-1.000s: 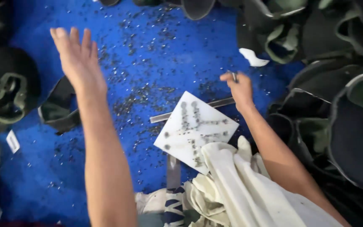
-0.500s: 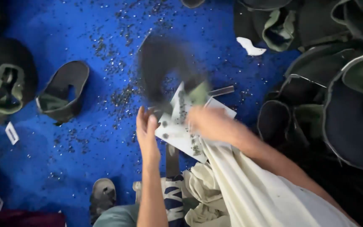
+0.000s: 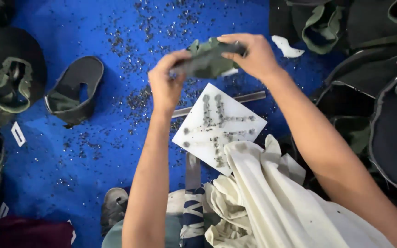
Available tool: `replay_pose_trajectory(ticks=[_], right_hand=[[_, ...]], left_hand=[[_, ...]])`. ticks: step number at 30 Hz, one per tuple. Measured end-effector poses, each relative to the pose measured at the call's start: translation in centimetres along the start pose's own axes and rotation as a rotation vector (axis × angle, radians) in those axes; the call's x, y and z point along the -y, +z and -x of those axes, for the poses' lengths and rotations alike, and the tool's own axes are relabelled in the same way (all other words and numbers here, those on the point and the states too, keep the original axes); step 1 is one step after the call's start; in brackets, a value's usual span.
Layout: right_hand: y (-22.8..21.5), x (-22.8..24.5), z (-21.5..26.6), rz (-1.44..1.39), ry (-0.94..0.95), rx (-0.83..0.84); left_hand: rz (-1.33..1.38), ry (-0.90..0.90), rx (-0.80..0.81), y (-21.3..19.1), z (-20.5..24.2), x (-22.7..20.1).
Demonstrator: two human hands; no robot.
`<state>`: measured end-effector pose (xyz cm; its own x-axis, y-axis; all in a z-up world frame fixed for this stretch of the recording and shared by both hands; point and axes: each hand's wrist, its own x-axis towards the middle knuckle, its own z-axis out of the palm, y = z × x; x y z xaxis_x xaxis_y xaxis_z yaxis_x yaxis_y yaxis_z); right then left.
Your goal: The person punches holes and attaches metal eyelets to shoe uppers using a manual punch tool.
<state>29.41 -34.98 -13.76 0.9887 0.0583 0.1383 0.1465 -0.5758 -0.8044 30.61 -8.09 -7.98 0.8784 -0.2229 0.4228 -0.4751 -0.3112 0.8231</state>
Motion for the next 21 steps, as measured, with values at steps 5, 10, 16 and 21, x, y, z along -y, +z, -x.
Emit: replay_pose_trajectory(ticks=[5, 10, 16, 21], right_hand=[[4.2, 0.2, 8.7, 0.407, -0.103, 0.211], [5.5, 4.2, 17.8, 0.524, 0.024, 0.409], [7.2, 1.7, 17.0, 0.604, -0.033, 0.466], [7.3, 1.5, 11.5, 0.147, 0.441, 0.319]], left_hand=[[-0.135, -0.041, 0.234, 0.6, 13.4, 6.8], [-0.452, -0.057, 0.523, -0.4, 20.2, -0.9], [-0.661, -0.07, 0.689, 2.0, 24.6, -4.1], [-0.804, -0.167, 0.572, 0.6, 26.9, -5.0]])
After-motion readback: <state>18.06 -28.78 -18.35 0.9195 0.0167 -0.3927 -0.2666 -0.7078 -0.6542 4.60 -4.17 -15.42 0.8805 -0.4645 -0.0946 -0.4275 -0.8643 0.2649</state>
